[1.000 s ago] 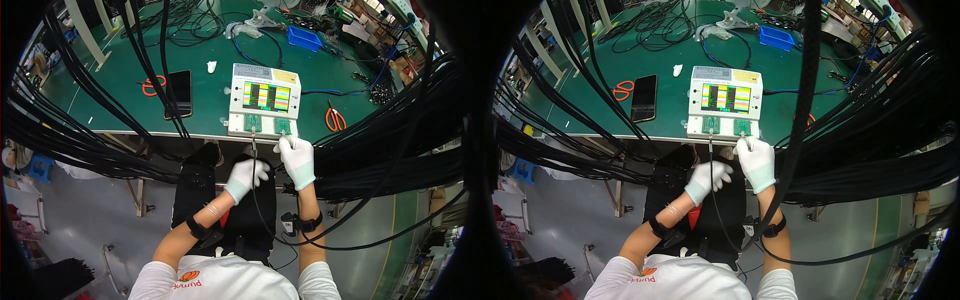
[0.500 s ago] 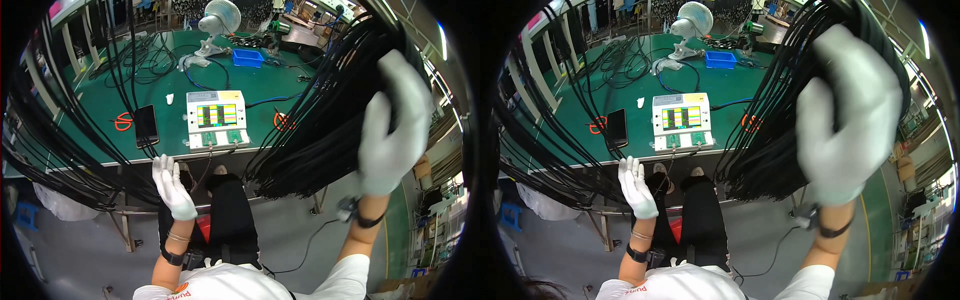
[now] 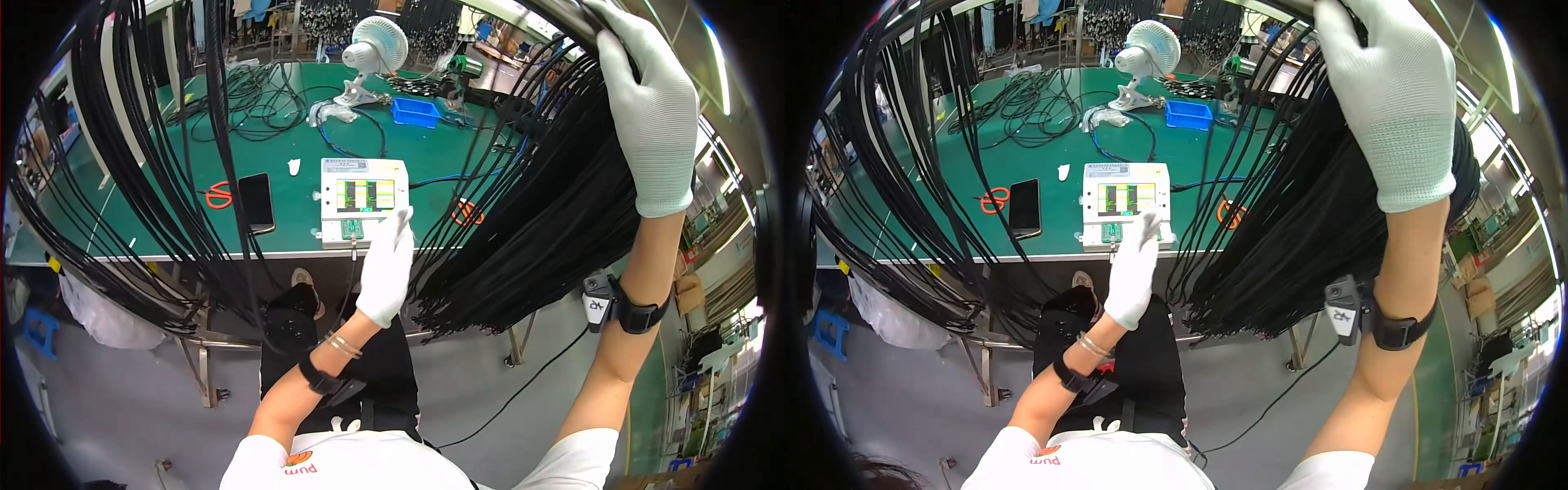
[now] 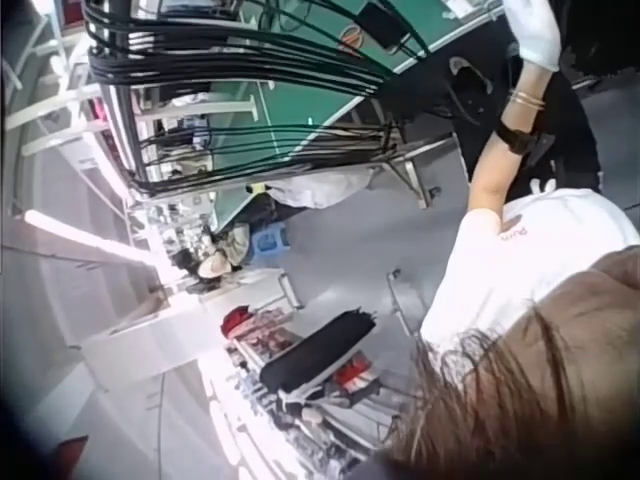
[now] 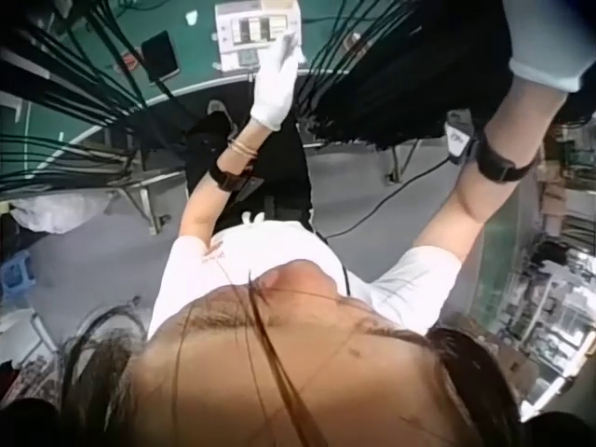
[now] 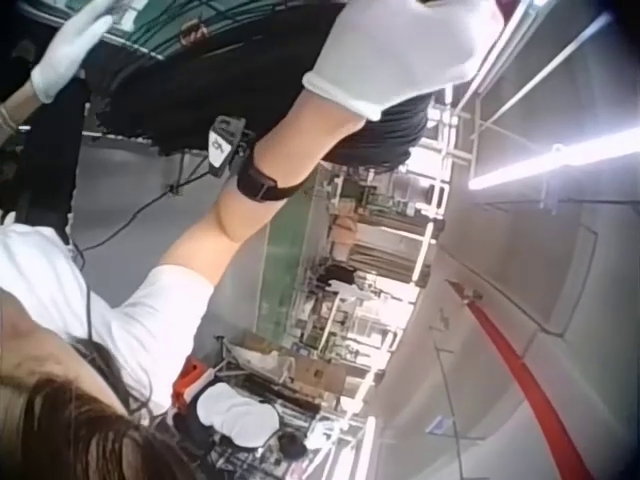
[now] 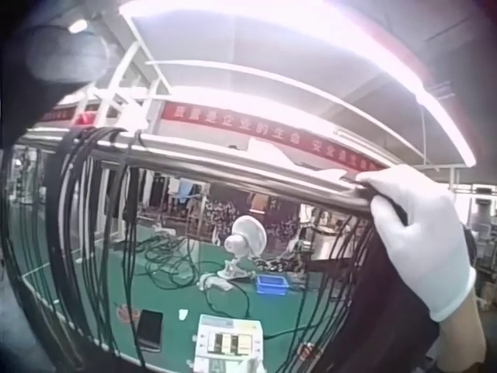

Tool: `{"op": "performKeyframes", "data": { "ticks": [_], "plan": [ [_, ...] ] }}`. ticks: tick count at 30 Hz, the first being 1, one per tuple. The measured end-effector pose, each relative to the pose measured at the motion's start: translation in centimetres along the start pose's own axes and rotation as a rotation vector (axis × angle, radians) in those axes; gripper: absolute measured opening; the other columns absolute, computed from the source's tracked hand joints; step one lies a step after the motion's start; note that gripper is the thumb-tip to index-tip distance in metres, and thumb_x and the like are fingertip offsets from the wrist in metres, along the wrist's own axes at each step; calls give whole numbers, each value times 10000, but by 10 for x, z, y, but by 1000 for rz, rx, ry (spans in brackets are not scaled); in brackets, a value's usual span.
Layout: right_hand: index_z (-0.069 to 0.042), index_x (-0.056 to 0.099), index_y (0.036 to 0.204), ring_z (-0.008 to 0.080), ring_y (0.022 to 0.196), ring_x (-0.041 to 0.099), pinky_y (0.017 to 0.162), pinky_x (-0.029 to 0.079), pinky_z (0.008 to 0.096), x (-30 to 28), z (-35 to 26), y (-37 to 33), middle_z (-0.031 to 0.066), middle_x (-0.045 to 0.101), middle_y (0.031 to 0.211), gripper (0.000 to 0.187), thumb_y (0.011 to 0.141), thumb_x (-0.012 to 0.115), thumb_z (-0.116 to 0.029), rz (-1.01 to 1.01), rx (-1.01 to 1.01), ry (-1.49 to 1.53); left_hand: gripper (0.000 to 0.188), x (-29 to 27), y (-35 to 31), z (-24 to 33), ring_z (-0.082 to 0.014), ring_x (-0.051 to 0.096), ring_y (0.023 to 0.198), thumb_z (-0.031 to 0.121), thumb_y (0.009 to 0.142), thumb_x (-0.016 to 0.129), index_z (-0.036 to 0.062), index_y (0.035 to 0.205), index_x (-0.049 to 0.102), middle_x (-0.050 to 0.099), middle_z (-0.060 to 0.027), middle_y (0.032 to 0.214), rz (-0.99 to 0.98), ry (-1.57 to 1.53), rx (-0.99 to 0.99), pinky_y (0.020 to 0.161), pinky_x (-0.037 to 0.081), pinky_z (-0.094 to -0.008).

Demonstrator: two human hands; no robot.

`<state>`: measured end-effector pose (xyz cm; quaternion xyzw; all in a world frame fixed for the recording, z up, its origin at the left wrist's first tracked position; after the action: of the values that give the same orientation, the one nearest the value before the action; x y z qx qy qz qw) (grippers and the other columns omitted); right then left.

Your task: Testing bundles of black electrical cables using a specialized testing device on a production floor.

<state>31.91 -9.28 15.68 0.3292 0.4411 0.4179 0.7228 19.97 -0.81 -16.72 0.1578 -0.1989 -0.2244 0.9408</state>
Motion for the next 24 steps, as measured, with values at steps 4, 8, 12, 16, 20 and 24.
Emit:
{"op": "performKeyframes", "data": {
  "ticks": [4, 8, 12, 16, 20, 24],
  "plan": [
    [-4, 572, 1240, 187, 791, 600, 755, 479, 258, 26, -33, -7, 108, 661, 966, 385, 856, 593, -7, 304, -28, 199, 508, 17, 2, -11, -241, 484, 1255, 56, 949, 474, -24, 1437, 359, 455, -168, 1428, -82, 210, 131, 1084, 340, -319],
    [18, 466, 1364, 196, 1104, 559, 1012, 402, 304, 85, -79, -84, 116, 571, 1242, 645, 760, 685, 70, 428, 376, 886, 512, 5, -32, -23, -263, 453, 1302, 78, 953, 470, -15, 1443, 356, 430, -180, 1449, -156, 325, 150, 1109, 320, -347],
    [62, 581, 1217, 109, 869, 595, 848, 474, 253, 152, -128, -217, 19, 624, 904, 326, 920, 578, -72, -447, 1098, 1533, 455, -19, -98, -51, -294, 447, 1318, 139, 991, 438, -31, 1411, 388, 443, -205, 1428, -160, 144, -307, 1117, 321, -379],
    [50, 649, 1092, 78, 687, 565, 681, 467, 216, 154, -160, -319, 29, 638, 787, 228, 936, 535, -71, -574, 1307, 1644, 334, -32, -117, -123, -306, 585, 1095, 182, 1015, 417, -17, 1271, 494, 570, -191, 1240, 33, -674, -1203, 950, 460, -400],
    [20, 648, 1127, 113, 722, 610, 671, 497, 258, 122, -194, -346, 41, 674, 822, 230, 928, 552, -46, -747, 1301, 1842, 281, -51, -130, -216, -243, 638, 828, 211, 1024, 393, 14, 1167, 535, 633, -122, 985, -47, -792, -1240, 726, 533, -371],
    [-9, 650, 1134, 142, 745, 631, 699, 515, 285, 82, -196, -348, 84, 684, 869, 246, 909, 559, -44, -930, 482, 1743, 279, -55, -130, -222, -182, 612, 692, 238, 1033, 361, 29, 1127, 520, 600, -69, 813, -182, -961, -1247, 594, 510, -344]
  ]
}}
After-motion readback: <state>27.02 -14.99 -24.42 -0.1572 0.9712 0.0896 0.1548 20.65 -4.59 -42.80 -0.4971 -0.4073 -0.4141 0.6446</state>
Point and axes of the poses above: each hand's wrist, its own y-axis towards the middle knuckle, its own x-axis out of the palm, z = x × y, the point moved 2 cm from there along y, towards the middle knuckle
